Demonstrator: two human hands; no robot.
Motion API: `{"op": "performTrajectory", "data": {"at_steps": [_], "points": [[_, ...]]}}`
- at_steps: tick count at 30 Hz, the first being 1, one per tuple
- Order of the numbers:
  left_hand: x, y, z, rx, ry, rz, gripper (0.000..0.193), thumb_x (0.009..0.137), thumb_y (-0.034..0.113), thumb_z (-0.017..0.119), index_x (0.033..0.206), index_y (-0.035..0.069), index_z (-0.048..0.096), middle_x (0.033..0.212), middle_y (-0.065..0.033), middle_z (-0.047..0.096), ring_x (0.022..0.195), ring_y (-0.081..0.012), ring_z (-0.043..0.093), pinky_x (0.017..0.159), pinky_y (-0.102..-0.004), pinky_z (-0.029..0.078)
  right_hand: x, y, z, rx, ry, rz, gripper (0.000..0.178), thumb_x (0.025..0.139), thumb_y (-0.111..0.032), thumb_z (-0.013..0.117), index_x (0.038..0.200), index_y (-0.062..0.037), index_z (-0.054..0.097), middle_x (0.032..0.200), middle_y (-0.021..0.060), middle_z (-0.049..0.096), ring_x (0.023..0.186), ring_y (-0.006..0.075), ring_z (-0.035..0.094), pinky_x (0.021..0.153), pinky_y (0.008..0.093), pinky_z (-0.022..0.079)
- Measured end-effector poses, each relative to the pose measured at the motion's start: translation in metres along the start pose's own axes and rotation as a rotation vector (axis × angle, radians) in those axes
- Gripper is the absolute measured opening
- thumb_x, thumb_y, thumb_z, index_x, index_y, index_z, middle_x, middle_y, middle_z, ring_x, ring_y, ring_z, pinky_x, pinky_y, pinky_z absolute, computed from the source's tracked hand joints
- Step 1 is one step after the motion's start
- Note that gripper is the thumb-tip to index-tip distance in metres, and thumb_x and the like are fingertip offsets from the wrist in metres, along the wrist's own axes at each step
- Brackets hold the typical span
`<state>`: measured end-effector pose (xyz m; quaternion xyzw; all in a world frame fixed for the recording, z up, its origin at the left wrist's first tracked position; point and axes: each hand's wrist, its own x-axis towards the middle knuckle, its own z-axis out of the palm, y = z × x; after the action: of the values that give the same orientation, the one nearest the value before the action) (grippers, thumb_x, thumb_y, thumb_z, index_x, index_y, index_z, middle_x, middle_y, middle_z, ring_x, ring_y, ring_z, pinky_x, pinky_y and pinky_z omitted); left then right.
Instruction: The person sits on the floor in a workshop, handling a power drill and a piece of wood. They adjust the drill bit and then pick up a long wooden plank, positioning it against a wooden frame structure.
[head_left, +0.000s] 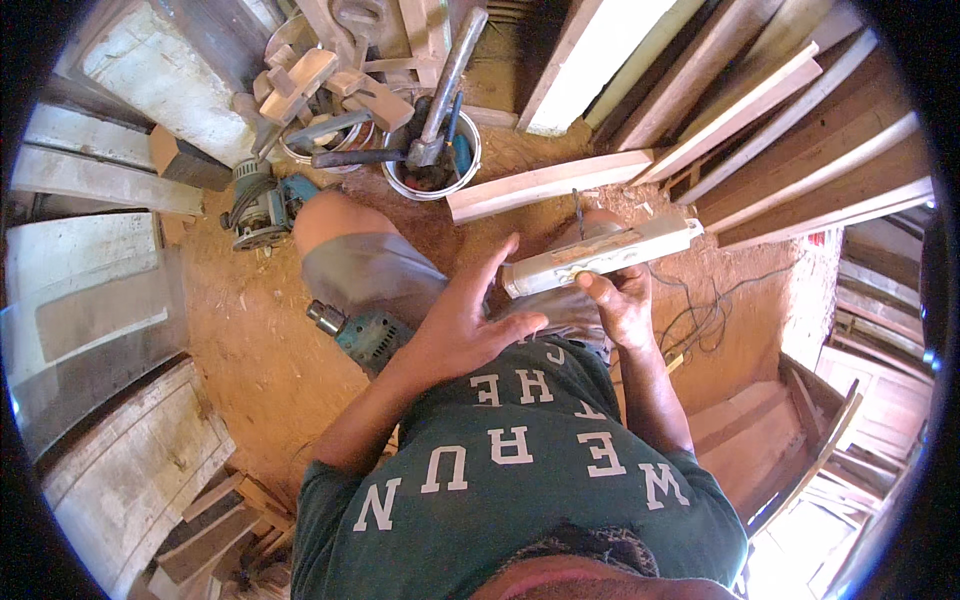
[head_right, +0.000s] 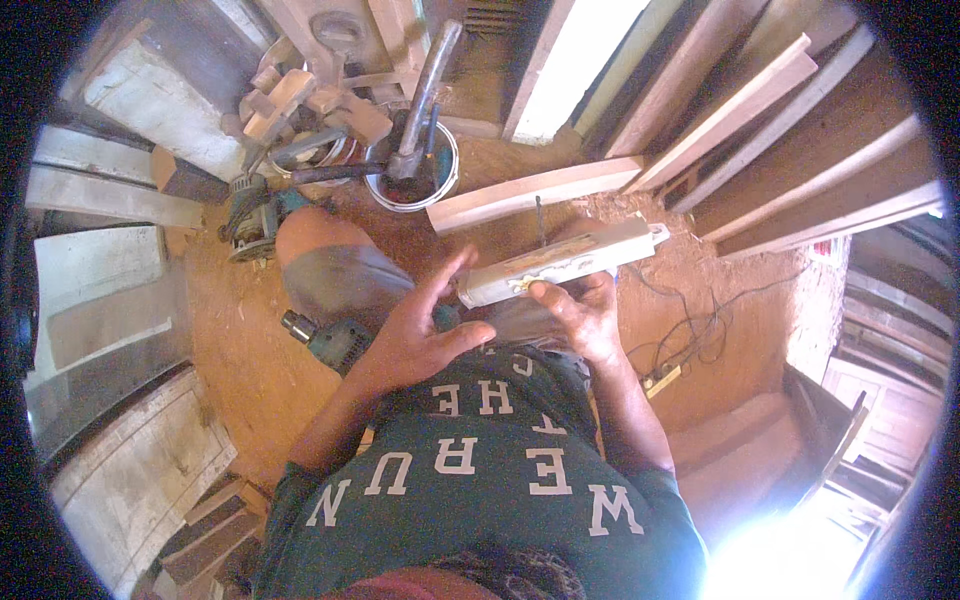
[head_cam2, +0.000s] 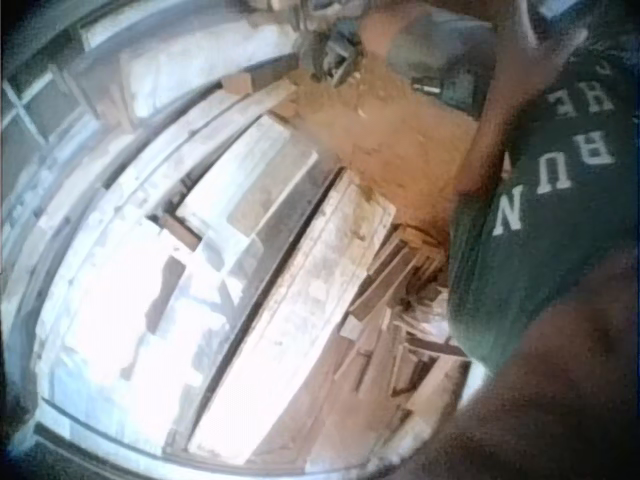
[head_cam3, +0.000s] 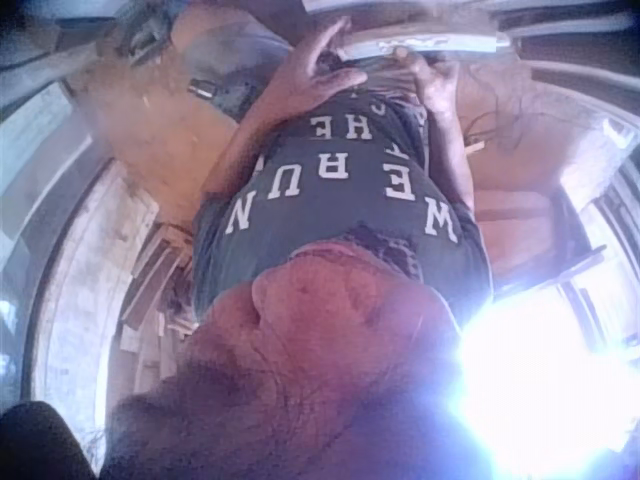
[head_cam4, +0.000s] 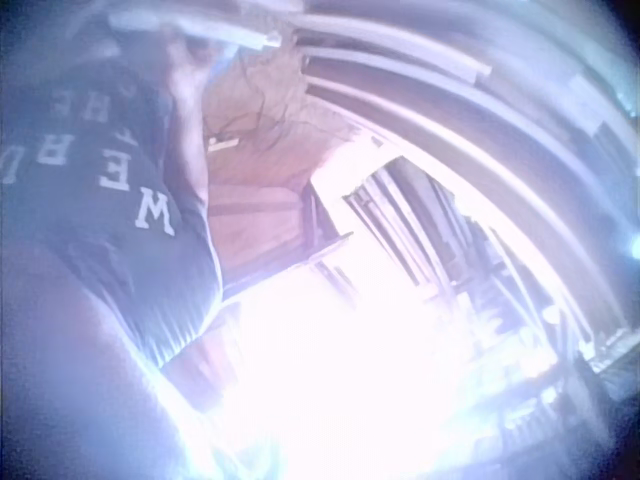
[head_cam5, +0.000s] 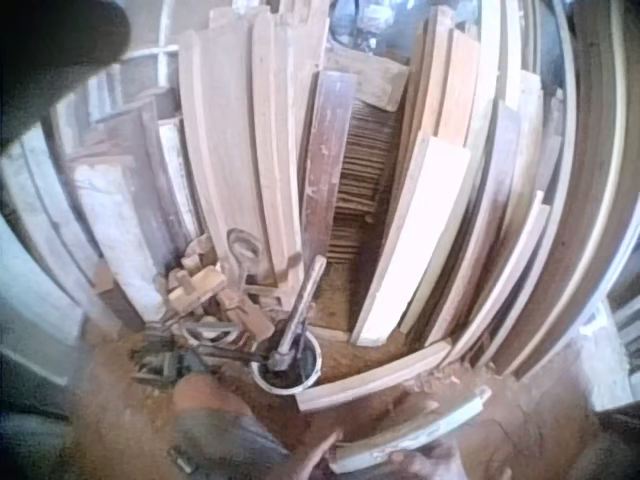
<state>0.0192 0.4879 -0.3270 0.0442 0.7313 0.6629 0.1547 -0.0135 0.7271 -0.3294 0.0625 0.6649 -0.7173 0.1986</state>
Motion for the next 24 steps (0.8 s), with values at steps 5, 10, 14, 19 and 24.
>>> {"op": "performTrajectory", "data": {"at_steps": [5,10,14,19,24], "points": [[0.011,0.001,-0.015,0.256,-0.167,0.046,0.049,0.088,0.026,0.075,0.124,-0.002,0.058,0.113,-0.0222,0.065,0.107,-0.0312,0.063,0.094,-0.0398,0.049,-0.013,-0.007,0.021,-0.355,-0.087,-0.067,0.035,0.081,-0.011,0.08,0.112,-0.0015,0.066,0.108,0.0078,0.069,0.104,0.0173,0.062,0.093,0.0347,0.049],[0.002,-0.023,-0.054,0.0,-0.154,-0.148,0.038,0.091,0.02,0.072,0.12,0.0,0.06,0.103,-0.0124,0.071,0.093,-0.0228,0.069,0.084,-0.0354,0.053,0.025,0.005,-0.004,-0.215,-0.107,-0.061,0.023,0.089,-0.009,0.073,0.111,-0.0016,0.067,0.099,0.0025,0.07,0.086,0.0101,0.062,0.079,0.0275,0.051],[0.008,-0.05,-0.094,-0.17,0.12,-0.263,0.04,0.092,0.023,0.072,0.123,0.0,0.059,0.109,-0.008,0.071,0.099,-0.0174,0.068,0.088,-0.0307,0.052,0.042,0.005,-0.017,-0.273,0.186,-0.062,0.02,0.092,-0.007,0.066,0.111,0.0003,0.066,0.094,0.0044,0.072,0.081,0.0101,0.063,0.074,0.0267,0.051],[0.032,-0.034,-0.118,-0.258,0.173,-0.118,0.041,0.092,0.016,0.072,0.125,-0.002,0.054,0.114,-0.0146,0.068,0.108,-0.0243,0.066,0.096,-0.0368,0.052,0.072,0.068,-0.061,-0.224,0.323,0.087,0.026,0.094,-0.004,0.059,0.12,0.0028,0.061,0.094,0.0112,0.073,0.08,0.0152,0.066,0.07,0.0264,0.054],[0.058,-0.015,-0.102,-0.289,0.086,-0.142,0.041,0.092,0.008,0.07,0.126,-0.001,0.051,0.115,-0.0152,0.067,0.108,-0.0239,0.066,0.098,-0.0383,0.051,0.089,0.182,-0.101,-0.004,0.533,0.421,0.04,0.094,0.0,0.054,0.134,0.0018,0.048,0.097,0.0165,0.07,0.082,0.0222,0.069,0.068,0.0287,0.057]]}}
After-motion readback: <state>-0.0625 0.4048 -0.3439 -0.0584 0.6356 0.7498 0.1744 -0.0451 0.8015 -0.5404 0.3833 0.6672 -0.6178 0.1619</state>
